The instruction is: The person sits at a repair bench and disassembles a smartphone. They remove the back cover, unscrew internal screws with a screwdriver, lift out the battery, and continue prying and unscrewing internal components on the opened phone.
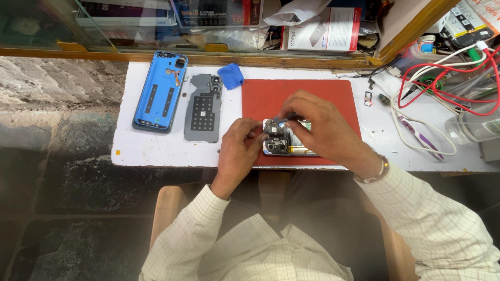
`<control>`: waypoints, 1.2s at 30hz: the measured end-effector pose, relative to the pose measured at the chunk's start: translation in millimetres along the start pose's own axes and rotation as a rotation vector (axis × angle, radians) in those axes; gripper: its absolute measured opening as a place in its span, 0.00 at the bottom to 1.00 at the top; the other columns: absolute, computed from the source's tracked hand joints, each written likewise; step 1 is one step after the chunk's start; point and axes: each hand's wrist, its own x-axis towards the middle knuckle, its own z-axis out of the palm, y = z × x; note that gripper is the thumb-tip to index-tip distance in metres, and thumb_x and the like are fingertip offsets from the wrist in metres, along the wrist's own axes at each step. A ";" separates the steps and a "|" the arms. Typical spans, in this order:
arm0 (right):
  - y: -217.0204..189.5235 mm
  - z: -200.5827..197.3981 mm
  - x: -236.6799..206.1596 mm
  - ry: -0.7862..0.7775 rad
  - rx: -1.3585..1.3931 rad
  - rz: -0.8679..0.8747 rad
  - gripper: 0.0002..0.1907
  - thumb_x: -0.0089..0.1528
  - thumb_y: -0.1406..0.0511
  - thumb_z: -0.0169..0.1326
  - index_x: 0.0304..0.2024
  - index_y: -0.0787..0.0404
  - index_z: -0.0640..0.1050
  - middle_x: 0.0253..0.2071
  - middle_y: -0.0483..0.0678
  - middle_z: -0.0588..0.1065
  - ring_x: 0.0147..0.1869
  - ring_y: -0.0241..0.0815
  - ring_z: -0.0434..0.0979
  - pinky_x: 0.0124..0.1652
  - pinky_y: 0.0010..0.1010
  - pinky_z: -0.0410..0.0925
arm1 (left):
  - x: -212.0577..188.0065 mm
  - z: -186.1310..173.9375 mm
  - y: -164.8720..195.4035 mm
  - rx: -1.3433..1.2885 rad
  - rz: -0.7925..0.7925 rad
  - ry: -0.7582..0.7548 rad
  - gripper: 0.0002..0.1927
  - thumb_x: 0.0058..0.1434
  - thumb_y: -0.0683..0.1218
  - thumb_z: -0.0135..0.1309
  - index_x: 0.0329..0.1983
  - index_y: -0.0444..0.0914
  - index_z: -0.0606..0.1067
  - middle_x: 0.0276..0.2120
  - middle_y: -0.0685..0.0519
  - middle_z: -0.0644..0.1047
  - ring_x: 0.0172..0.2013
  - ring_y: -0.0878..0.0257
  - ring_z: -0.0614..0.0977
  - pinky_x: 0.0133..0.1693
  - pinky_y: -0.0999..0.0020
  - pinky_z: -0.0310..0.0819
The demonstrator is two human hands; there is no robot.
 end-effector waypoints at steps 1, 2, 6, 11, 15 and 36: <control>-0.6 -0.9 -2.0 -0.002 0.014 0.006 0.09 0.60 0.78 0.56 0.42 0.67 0.75 0.43 0.51 0.76 0.45 0.44 0.82 0.45 0.30 0.76 | -0.2 0.0 -0.5 -0.010 0.010 0.002 0.12 0.58 0.39 0.63 0.45 0.34 0.79 0.41 0.50 0.78 0.34 0.59 0.79 0.39 0.66 0.77; -1.2 -2.0 -4.0 -0.002 0.027 0.013 0.09 0.60 0.77 0.56 0.42 0.67 0.75 0.43 0.51 0.76 0.45 0.44 0.82 0.45 0.30 0.76 | -0.5 0.2 -0.9 -0.020 0.020 0.002 0.11 0.58 0.39 0.63 0.44 0.34 0.79 0.41 0.50 0.78 0.34 0.59 0.79 0.39 0.66 0.77; -1.9 -2.7 -9.2 -0.009 0.070 0.050 0.09 0.60 0.76 0.59 0.43 0.67 0.75 0.43 0.50 0.76 0.45 0.42 0.82 0.45 0.30 0.76 | -1.1 0.9 -2.7 -0.051 0.047 0.011 0.04 0.62 0.39 0.61 0.39 0.34 0.79 0.37 0.51 0.80 0.35 0.60 0.81 0.39 0.67 0.78; 2.1 -1.9 -15.5 0.033 0.108 0.101 0.09 0.61 0.75 0.59 0.43 0.67 0.76 0.44 0.49 0.76 0.47 0.41 0.81 0.46 0.29 0.76 | -2.3 -0.5 -3.5 -0.088 0.004 0.015 0.06 0.62 0.39 0.60 0.41 0.35 0.82 0.36 0.51 0.81 0.34 0.59 0.82 0.38 0.67 0.77; 10.0 1.0 -20.2 0.066 0.173 0.126 0.09 0.61 0.76 0.59 0.44 0.67 0.76 0.45 0.48 0.75 0.48 0.40 0.80 0.48 0.29 0.75 | -1.3 -1.1 -0.2 -0.031 0.094 -0.011 0.07 0.63 0.39 0.60 0.44 0.36 0.83 0.37 0.50 0.82 0.37 0.58 0.82 0.40 0.65 0.76; 62.4 -42.4 -130.9 0.504 0.352 0.381 0.11 0.65 0.78 0.57 0.50 0.68 0.74 0.50 0.48 0.75 0.54 0.34 0.76 0.52 0.24 0.71 | 65.3 11.3 -6.8 0.690 0.801 -0.424 0.03 0.57 0.38 0.52 0.28 0.35 0.74 0.32 0.48 0.75 0.37 0.51 0.79 0.43 0.56 0.74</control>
